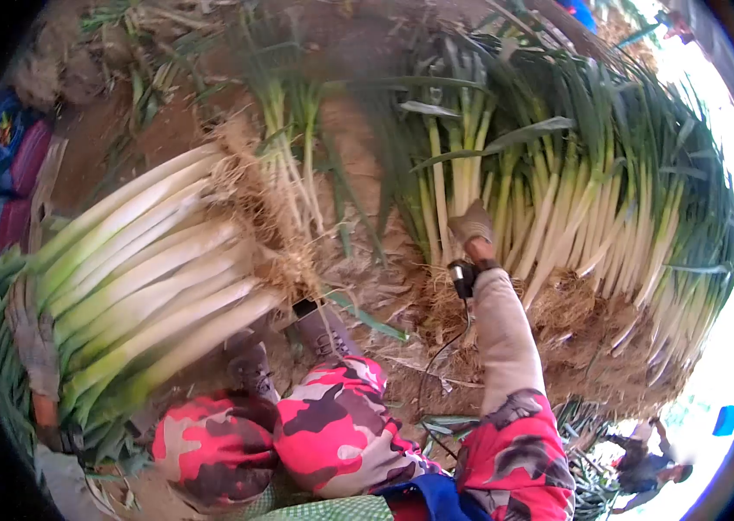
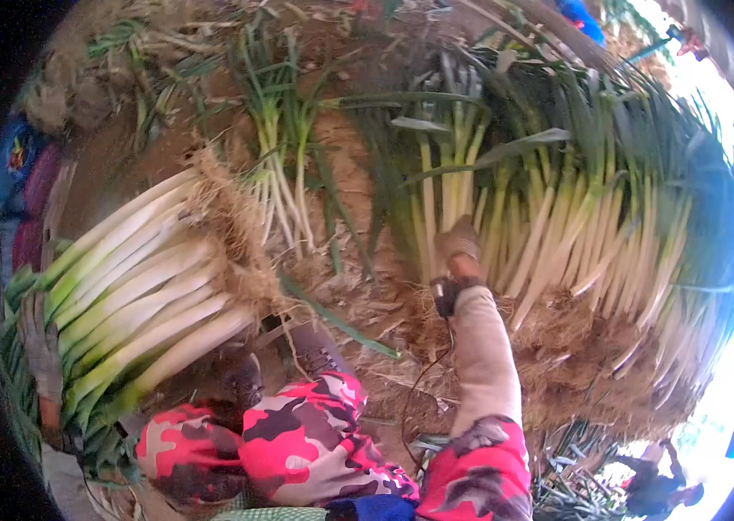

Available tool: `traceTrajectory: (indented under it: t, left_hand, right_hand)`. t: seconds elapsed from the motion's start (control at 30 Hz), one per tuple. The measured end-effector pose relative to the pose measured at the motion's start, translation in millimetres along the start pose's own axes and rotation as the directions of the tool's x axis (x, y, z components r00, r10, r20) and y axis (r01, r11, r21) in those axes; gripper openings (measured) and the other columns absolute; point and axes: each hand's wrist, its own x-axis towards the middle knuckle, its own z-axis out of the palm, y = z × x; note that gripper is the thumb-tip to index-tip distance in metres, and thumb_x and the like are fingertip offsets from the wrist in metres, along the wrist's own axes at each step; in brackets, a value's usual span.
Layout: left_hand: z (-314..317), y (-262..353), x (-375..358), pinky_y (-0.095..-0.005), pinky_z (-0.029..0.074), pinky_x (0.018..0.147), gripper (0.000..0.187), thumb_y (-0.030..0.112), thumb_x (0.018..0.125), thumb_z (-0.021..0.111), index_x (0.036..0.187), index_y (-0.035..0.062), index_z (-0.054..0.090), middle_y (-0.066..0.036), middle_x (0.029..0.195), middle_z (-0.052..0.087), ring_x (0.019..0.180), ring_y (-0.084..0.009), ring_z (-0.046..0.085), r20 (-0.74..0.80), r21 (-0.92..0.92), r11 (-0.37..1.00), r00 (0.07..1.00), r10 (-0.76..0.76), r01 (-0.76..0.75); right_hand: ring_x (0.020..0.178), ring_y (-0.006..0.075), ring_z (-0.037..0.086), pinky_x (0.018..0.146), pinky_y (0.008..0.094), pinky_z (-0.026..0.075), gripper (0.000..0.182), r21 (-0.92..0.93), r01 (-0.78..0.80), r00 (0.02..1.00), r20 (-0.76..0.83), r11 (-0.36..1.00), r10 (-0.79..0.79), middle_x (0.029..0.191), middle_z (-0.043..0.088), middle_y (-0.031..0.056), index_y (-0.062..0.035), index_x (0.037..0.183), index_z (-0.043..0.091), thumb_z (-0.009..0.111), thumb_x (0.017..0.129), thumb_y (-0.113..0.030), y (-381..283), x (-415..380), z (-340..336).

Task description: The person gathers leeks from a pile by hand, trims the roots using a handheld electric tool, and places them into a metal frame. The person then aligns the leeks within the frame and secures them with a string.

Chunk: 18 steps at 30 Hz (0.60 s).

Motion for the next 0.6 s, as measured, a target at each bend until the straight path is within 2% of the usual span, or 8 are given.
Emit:
traceTrajectory:
  t: [0.07,0.17,0.23,0.33,0.4,0.47,0.5,0.6]
  left_hand:
    - [-9,7,6,-0.0447,0.017,0.113,0.058,0.045,0.097,0.029,0.142,0.009,0.034,-0.013,0.146,0.034,0.136,-0.0314,0.027,0.004,-0.057,0.998,0.999,0.035,-0.035]
    - [-35,19,9,-0.0469,0.017,0.111,0.056,0.035,0.091,0.041,0.142,0.0116,0.035,-0.014,0.143,0.034,0.134,-0.0331,0.028,0.067,-0.073,0.996,0.997,-0.039,0.043]
    - [-31,15,2,-0.0464,0.018,0.111,0.055,0.033,0.091,0.043,0.142,0.0121,0.035,-0.013,0.143,0.035,0.134,-0.0326,0.029,0.096,-0.01,0.994,0.99,-0.108,0.109]
    - [6,8,5,-0.0446,0.018,0.111,0.054,0.029,0.091,0.045,0.141,0.0137,0.036,-0.011,0.144,0.035,0.133,-0.0314,0.03,0.061,0.011,0.995,0.993,-0.104,0.103]
    - [7,3,2,-0.0442,0.018,0.111,0.053,0.029,0.091,0.045,0.141,0.0145,0.036,-0.01,0.144,0.036,0.133,-0.0314,0.031,0.037,0.015,0.996,0.996,-0.087,0.086]
    - [1,8,5,-0.044,0.019,0.111,0.051,0.028,0.093,0.044,0.141,0.0148,0.037,-0.011,0.143,0.036,0.132,-0.0317,0.031,-0.002,-0.004,0.998,0.998,-0.056,0.056]
    - [-1,11,8,-0.044,0.019,0.111,0.05,0.028,0.093,0.044,0.141,0.0148,0.037,-0.011,0.143,0.036,0.132,-0.0317,0.031,0.013,-0.007,0.998,0.998,-0.069,0.069]
    - [-11,18,8,-0.0449,0.018,0.111,0.05,0.027,0.093,0.045,0.141,0.0152,0.037,-0.012,0.144,0.035,0.132,-0.0331,0.031,0.056,-0.002,0.994,0.992,-0.111,0.112]
  right_hand:
    - [0.092,0.0296,0.063,0.079,0.036,0.053,0.05,0.414,0.105,0.982,0.099,0.904,-0.159,0.103,0.063,0.0184,0.0044,0.116,0.051,0.068,0.074,-0.018,9,-35,0]
    - [0.079,0.0234,0.067,0.072,0.0327,0.057,0.039,0.934,-0.087,0.856,0.249,0.348,-0.453,0.093,0.067,0.0139,0.0049,0.104,0.059,0.073,0.073,-0.014,45,-77,23]
    - [0.091,0.0277,0.066,0.08,0.0338,0.054,0.059,0.447,0.11,0.947,0.223,0.888,-0.23,0.101,0.066,0.0177,0.0031,0.115,0.054,0.073,0.071,-0.031,44,-112,27]
    - [0.099,0.0316,0.062,0.089,0.0319,0.048,0.086,-0.446,0.182,0.969,-0.069,0.876,-0.236,0.107,0.064,0.0205,-0.0008,0.125,0.051,0.073,0.061,-0.053,110,-101,102]
    - [0.098,0.0261,0.063,0.09,0.031,0.048,0.056,-0.006,0.177,0.957,0.235,0.984,-0.171,0.104,0.066,0.0175,0.0001,0.112,0.061,0.071,0.071,-0.035,146,-84,126]
    - [0.095,0.0225,0.064,0.087,0.0307,0.05,0.035,0.729,-0.05,0.816,0.424,0.683,-0.392,0.1,0.068,0.0149,0.0003,0.101,0.067,0.068,0.076,-0.024,142,-97,88]
    - [0.088,0.0177,0.065,0.082,0.0288,0.052,0.017,0.79,-0.278,0.797,0.507,0.546,-0.329,0.094,0.069,0.0112,-0.0007,0.09,0.07,0.063,0.08,-0.013,119,-120,59]
    - [0.077,0.0175,0.063,0.072,0.0275,0.052,0.019,0.718,-0.166,0.708,0.564,0.676,-0.426,0.085,0.067,0.0061,-0.0031,0.092,0.07,0.065,0.08,-0.016,123,-107,53]
